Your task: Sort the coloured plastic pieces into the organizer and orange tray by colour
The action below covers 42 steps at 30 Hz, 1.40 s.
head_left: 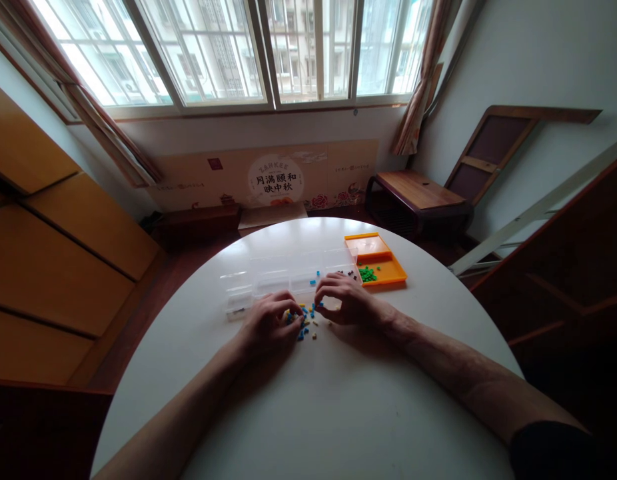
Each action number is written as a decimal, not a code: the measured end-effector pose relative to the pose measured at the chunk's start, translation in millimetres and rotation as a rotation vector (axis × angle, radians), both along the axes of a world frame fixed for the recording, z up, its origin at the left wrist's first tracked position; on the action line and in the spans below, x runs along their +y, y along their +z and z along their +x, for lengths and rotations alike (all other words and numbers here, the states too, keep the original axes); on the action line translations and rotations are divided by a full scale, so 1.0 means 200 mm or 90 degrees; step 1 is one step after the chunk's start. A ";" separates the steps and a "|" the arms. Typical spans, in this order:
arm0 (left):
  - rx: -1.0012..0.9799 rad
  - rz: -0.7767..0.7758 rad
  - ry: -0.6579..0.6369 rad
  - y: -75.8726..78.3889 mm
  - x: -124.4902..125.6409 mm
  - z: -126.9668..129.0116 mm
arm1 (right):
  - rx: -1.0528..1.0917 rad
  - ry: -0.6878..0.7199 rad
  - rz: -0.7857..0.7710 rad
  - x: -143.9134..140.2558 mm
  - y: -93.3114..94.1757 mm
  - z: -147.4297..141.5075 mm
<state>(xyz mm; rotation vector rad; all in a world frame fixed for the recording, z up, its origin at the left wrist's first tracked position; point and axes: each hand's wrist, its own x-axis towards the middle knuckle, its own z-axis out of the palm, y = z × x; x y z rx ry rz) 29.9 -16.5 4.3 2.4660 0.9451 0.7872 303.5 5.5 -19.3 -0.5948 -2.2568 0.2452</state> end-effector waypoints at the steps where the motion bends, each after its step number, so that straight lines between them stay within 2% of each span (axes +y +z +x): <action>1: -0.003 -0.003 0.000 0.00 0.00 0.00 | 0.020 -0.035 0.008 0.00 0.00 0.00; 6: -0.018 -0.015 -0.003 -0.01 0.00 0.00 | 0.088 -0.234 0.029 0.03 -0.03 0.00; 9: -0.024 -0.017 -0.002 -0.01 0.00 0.00 | 0.081 -0.281 0.019 0.04 -0.04 0.00; 13: -0.039 -0.024 0.000 -0.01 0.00 0.01 | 0.064 -0.254 0.025 0.04 -0.03 -0.01; 21: -0.123 -0.044 0.017 0.00 0.02 0.01 | 0.001 -0.086 0.076 0.01 -0.01 -0.02; 25: -0.148 -0.031 -0.001 -0.02 0.03 0.01 | -0.034 -0.030 0.093 0.00 0.00 -0.03; 30: -0.135 -0.023 -0.036 -0.03 0.03 0.00 | -0.059 -0.002 0.110 -0.01 0.02 -0.03; 33: -0.127 -0.020 -0.035 -0.03 0.03 0.01 | -0.070 -0.006 0.093 -0.01 0.03 -0.03; 37: -0.132 -0.006 0.015 -0.02 0.02 0.01 | -0.043 -0.035 0.058 -0.01 0.01 -0.03; 39: -0.132 -0.005 0.041 -0.03 0.03 0.01 | -0.001 -0.094 0.051 0.00 0.00 -0.03; 42: -0.121 -0.013 0.057 -0.04 0.03 0.00 | 0.064 -0.241 0.052 0.02 -0.02 -0.02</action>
